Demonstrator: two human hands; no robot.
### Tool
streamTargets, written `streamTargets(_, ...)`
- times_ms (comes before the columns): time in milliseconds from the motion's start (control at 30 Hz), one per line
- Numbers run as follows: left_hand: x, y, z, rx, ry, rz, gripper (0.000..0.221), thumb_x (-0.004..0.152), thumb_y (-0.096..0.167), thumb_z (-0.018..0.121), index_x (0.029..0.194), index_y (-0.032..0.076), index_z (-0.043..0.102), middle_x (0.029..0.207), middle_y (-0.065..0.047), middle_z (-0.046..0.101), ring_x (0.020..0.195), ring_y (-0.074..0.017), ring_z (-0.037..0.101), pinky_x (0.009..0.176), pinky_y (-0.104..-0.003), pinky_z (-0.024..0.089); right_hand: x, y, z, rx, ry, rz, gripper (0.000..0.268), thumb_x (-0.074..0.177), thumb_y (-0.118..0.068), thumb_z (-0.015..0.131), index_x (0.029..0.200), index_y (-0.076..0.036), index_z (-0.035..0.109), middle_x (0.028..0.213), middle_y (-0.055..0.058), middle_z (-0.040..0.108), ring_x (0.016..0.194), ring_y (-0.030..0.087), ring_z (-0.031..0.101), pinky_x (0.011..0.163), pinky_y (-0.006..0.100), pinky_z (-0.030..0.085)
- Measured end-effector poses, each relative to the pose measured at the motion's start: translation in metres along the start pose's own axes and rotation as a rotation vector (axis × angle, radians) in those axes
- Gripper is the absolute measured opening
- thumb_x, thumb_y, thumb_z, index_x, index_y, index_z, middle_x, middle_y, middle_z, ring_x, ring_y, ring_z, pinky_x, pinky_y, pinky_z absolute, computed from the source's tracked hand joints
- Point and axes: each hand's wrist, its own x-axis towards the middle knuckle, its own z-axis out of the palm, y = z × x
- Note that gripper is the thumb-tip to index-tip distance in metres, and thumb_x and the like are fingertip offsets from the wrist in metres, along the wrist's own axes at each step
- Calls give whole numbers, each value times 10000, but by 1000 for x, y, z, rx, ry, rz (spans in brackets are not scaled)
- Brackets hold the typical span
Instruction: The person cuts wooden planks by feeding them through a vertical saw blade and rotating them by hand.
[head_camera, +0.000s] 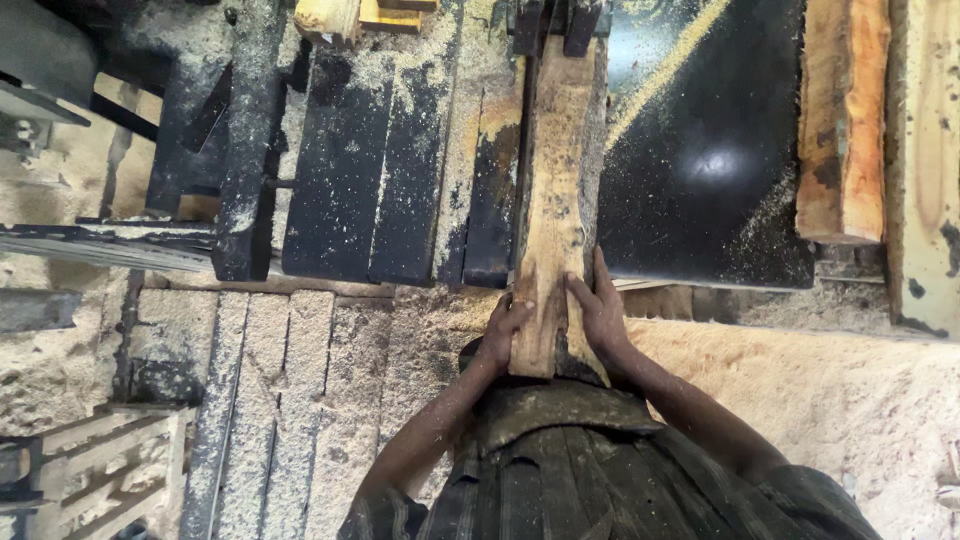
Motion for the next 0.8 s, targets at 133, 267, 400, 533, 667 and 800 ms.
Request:
streamTargets(133, 2, -22, 2, -459, -69, 7, 821, 941, 460, 702, 1553, -12, 423, 1469, -330, 542, 1283, -401, 598, 1094, -527, 487, -16, -25, 3, -68, 10, 112, 1007, 909, -540, 590, 1655, -52, 123, 1592, 267, 432, 1432, 353, 495, 1188, 426, 400)
streamTargets(267, -37, -13, -1, -4, 89, 50, 690, 1017, 482, 597, 1520, 25, 480, 1401, -234, 646, 1235, -318, 658, 1048, -406, 531, -40, -12, -11, -367, -22, -143, 1021, 960, -553, 636, 1661, 8, 150, 1586, 334, 408, 1430, 451, 490, 1165, 475, 411)
streamTargets(400, -105, 0, 0, 312, 109, 247, 768, 977, 533, 503, 1579, 78, 358, 1613, -235, 363, 1346, -353, 549, 1052, -434, 538, -97, 0, -1, -771, -75, -216, 1146, 856, -620, 668, 1622, 38, 125, 1612, 397, 223, 1140, 513, 619, 812, 491, 599)
streamTargets(533, -110, -24, -4, 468, 196, 451, 664, 1027, 547, 512, 1486, 67, 503, 1533, -248, 501, 1452, -367, 458, 1152, -467, 485, -113, 7, 5, -819, 26, -122, 1076, 838, -624, 695, 1616, -20, 262, 1598, 315, 391, 895, 398, 752, 695, 464, 635)
streamTargets(667, -91, -33, -19, 795, 245, 753, 625, 1049, 501, 508, 1473, 46, 562, 1461, -198, 621, 1450, -344, 502, 1239, -535, 381, -101, 16, 9, -759, 235, -373, 951, 840, -564, 780, 1534, -6, 446, 1460, 305, 566, 843, 346, 772, 648, 400, 636)
streamTargets(800, -75, -33, -22, 866, 258, 816, 639, 1030, 491, 529, 1474, 33, 561, 1444, -186, 641, 1459, -326, 526, 1286, -561, 297, -80, 32, 6, -768, 310, -490, 926, 842, -573, 790, 1526, -22, 497, 1415, 284, 608, 762, 279, 766, 579, 352, 621)
